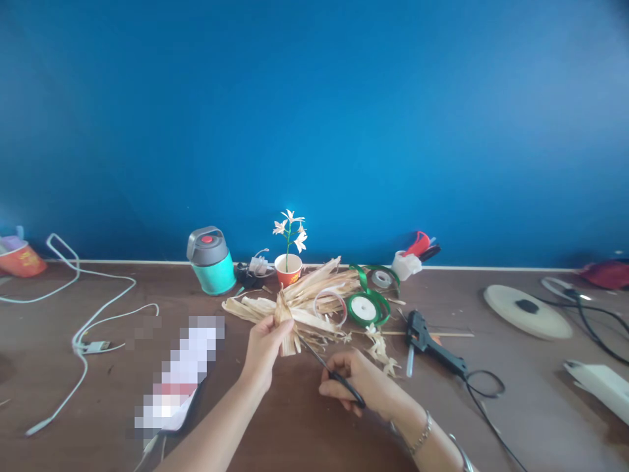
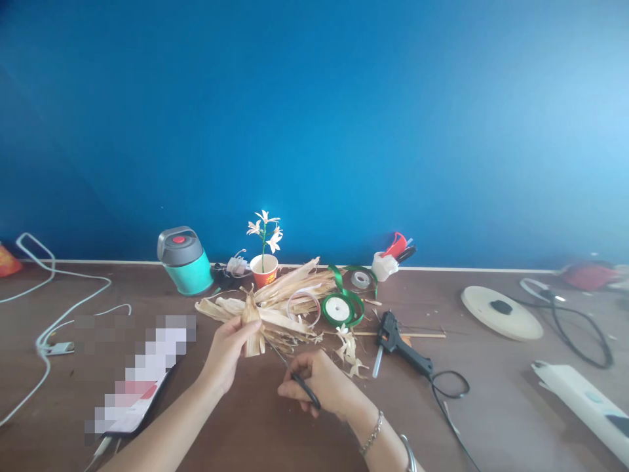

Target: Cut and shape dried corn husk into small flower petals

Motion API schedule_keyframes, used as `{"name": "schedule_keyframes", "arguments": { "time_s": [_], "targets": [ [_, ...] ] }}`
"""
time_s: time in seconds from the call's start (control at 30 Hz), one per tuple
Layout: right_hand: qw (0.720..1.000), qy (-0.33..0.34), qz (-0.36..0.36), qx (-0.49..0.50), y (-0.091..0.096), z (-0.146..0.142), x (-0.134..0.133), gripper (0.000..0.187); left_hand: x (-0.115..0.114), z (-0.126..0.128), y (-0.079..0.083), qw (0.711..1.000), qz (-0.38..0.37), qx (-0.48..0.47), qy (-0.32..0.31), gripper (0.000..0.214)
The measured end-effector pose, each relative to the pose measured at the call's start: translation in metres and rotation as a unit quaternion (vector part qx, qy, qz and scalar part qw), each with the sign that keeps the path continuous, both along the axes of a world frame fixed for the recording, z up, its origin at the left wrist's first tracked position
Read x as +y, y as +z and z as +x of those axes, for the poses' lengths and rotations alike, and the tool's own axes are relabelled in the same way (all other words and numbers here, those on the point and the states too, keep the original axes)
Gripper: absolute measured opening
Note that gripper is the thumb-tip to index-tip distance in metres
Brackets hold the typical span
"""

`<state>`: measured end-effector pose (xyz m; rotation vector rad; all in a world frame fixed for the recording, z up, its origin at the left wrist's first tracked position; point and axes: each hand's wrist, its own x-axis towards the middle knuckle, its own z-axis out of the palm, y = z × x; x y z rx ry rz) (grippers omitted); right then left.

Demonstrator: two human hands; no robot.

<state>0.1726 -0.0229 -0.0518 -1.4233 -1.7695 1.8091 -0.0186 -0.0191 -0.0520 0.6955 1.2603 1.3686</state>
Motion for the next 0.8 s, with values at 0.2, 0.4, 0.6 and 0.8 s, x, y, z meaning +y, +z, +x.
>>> {"name": "schedule_keyframes", "arguments": {
  "time_s": [0.2,0.4,0.6,0.8],
  "targets": [
    [1.0,-0.005,-0.001,-0.003,0.0003,0.0011,0.0009,0.026,0.001,-0.0012,0.0,1.0,0.009,0.022,0.002,0.026],
    [1.0,0.003,0.007,-0.016,-0.0038,0.0039,0.0021,0.025,-0.0002,-0.0002,0.0043,1.0,0.007,0.016,0.002,0.024],
    [0.999,0.012,0.018,-0.036,-0.0059,0.0072,0.0033,0.023,0.0004,-0.0004,0.0012,0.999,-0.003,0.045,0.002,0.022],
    [0.999,0.011,0.012,-0.042,-0.0039,0.0073,0.0043,0.022,0.0008,-0.0006,-0.0034,0.999,-0.013,0.05,-0.004,0.025]
  ]
}}
